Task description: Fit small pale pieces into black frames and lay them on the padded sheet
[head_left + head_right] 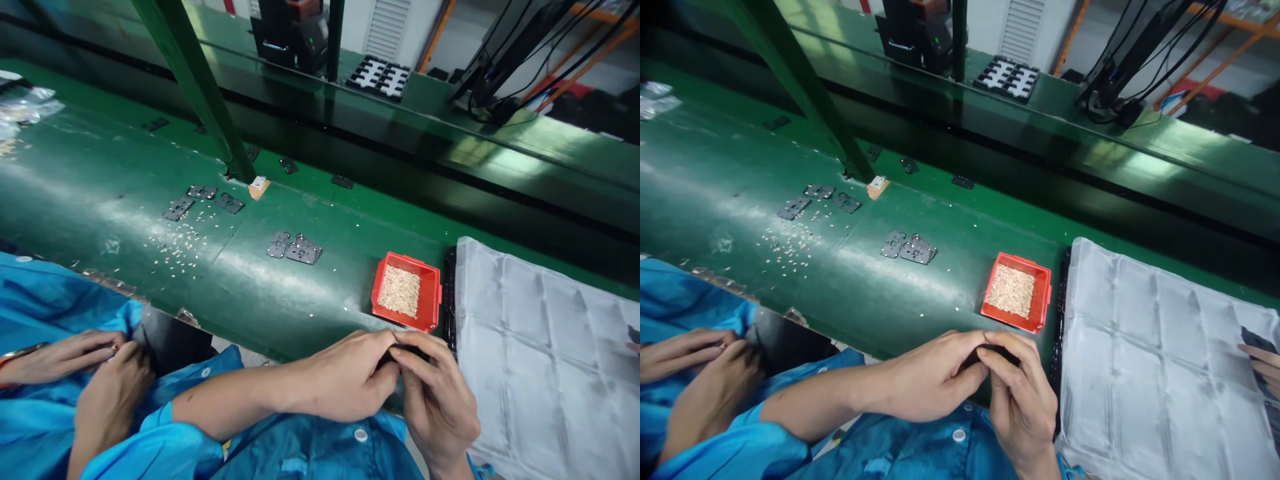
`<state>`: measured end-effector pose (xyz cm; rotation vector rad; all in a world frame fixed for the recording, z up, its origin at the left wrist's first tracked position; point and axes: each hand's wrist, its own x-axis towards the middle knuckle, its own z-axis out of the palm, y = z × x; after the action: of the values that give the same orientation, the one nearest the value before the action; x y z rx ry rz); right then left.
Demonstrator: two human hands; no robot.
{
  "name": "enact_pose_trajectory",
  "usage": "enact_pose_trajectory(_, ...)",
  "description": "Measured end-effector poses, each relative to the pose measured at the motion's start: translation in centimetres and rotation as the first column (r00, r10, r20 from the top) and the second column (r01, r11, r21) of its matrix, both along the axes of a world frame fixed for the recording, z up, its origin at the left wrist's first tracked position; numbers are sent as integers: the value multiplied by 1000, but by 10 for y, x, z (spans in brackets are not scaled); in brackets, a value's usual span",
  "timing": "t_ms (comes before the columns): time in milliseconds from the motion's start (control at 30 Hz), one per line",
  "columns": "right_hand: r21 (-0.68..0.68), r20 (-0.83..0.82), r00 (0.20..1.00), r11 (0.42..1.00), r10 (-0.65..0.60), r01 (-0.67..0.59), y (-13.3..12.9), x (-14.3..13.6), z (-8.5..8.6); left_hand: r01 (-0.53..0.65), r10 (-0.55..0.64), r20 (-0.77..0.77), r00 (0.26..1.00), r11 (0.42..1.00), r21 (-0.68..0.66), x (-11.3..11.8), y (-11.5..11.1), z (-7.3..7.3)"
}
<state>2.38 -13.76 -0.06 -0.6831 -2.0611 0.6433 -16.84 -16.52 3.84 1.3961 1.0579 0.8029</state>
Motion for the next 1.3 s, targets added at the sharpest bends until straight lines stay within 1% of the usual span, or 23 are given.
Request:
enact_pose_trajectory(167, 36, 34, 999, 999, 26, -27, 1, 0, -2, -13, 13, 77, 997, 1000, 10, 0, 1, -3)
enact_pose_trajectory(333, 49, 56, 998, 998, 41, -44, 3, -3, 1, -21, 26, 90, 996, 998, -59, 0, 1, -1)
enact_pose_trajectory(400, 54, 72, 997, 998, 39, -43, 4, -3, 2, -10, 17, 84, 996, 997, -80, 0, 1, -1)
enact_pose_trajectory(500, 55, 86, 996, 998, 38, -43, 5, -3, 1, -6, 9, 32, 999, 995, -103, 1, 1, -3)
enact_pose_trajectory(600, 47, 84, 996, 998, 38, -42, 6, 0, -2, 0, 1, 14, 1000, 996, -92, 2, 3, -5)
enact_pose_trajectory(700, 35, 51, 998, 999, 21, -22, 5, 3, -6, 16, -14, 31, 999, 998, -66, 3, 6, -4)
enact_pose_trajectory(800, 23, -15, 1000, 1000, 12, -12, 2, 6, -10, 33, -34, -7, 999, 997, -72, 2, 9, 0)
enact_pose_trajectory(867, -61, -108, 994, 998, -14, 7, 1, 7, -12, 38, -44, -61, 997, 994, -102, -1, 9, 2)
enact_pose_trajectory(933, -202, -223, 967, 977, -121, 75, 0, 9, -13, 22, -38, -113, 993, 991, -136, -5, 8, 3)
enact_pose_trajectory(967, -280, -251, 948, 952, -197, 124, 0, 11, -12, 7, -27, -134, 991, 990, -144, -7, 7, 3)
enact_pose_trajectory(1000, -354, -248, 933, 921, -263, 165, 1, 13, -12, -9, -13, -152, 988, 990, -143, -9, 6, 3)
enact_pose_trajectory(1033, -418, -216, 929, 888, -300, 190, 1, 14, -10, -21, -1, -168, 986, 991, -134, -11, 5, 3)
enact_pose_trajectory(1067, -473, -169, 936, 858, -309, 198, 1, 15, -9, -29, 8, -177, 984, 992, -120, -12, 4, 2)
enact_pose_trajectory(1133, -547, -78, 962, 818, -260, 177, -1, 15, -5, -37, 24, -158, 987, 996, -81, -12, 2, 0)
enact_pose_trajectory(1200, -565, -43, 975, 810, -218, 156, -4, 12, -1, -46, 42, -103, 994, 998, -37, -11, 0, -3)
enact_pose_trajectory(1300, -545, -44, 976, 824, -213, 155, -8, 9, 3, -79, 81, -71, 994, 996, 29, -10, -4, -8)
